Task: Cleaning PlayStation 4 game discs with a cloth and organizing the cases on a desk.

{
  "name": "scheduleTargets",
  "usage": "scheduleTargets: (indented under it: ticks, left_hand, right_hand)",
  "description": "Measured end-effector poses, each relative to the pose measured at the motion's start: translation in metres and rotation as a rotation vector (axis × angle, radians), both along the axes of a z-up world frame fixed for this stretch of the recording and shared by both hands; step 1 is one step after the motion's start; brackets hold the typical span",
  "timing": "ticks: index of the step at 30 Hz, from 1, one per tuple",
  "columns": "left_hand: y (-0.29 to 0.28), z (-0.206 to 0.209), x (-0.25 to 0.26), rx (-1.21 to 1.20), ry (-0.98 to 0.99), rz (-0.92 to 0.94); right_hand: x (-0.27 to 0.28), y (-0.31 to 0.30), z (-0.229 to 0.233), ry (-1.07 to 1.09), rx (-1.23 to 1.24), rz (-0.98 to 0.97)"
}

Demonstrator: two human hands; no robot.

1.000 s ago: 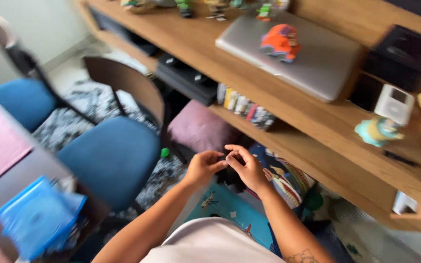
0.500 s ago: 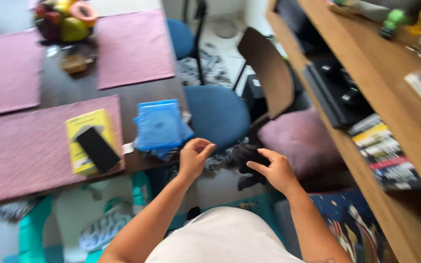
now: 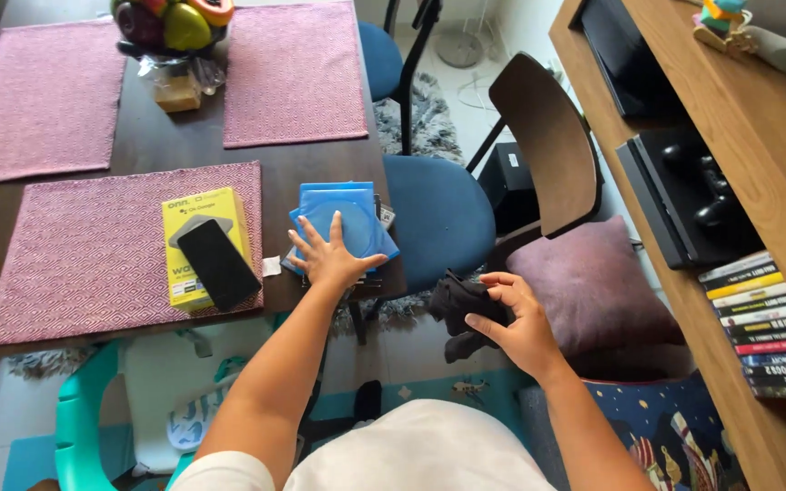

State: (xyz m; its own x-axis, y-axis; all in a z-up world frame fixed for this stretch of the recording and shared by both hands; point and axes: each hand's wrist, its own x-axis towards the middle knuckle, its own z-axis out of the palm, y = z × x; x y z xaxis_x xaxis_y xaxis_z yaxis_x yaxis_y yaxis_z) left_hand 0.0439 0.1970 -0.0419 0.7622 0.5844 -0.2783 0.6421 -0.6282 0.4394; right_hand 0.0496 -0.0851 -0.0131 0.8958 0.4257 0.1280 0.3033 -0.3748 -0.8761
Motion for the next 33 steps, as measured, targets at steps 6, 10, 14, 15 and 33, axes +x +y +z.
scheduleTargets:
  ticks: [6, 10, 14, 15, 33]
  left_hand:
    - [0.006, -0.042, 0.011, -0.124, -0.249, 0.031]
    - [-0.058, 0.003, -0.007, -0.913, -0.847, -0.076]
    - [-0.128, 0.043, -0.042, -1.759, -0.827, -0.471]
    - [-0.145, 0.047, -0.052, -2.005, -0.816, -0.531]
    - [-0.179, 0.055, -0.066, -2.143, -0.167, -0.315]
  right_hand:
    - [-0.005, -0.005, 0.018, -0.1, 0.201, 0.039]
    - [-0.004, -0.008, 0.027, -0.176, 0.325, 0.006]
    - [0.009, -0.008, 0.021, -0.322, 0.509, -0.158]
    - [0.013, -0.007, 0.016, -0.369, 0.582, -0.24]
    - [-0.004, -0.028, 0.078, -0.67, 0.083, -0.361]
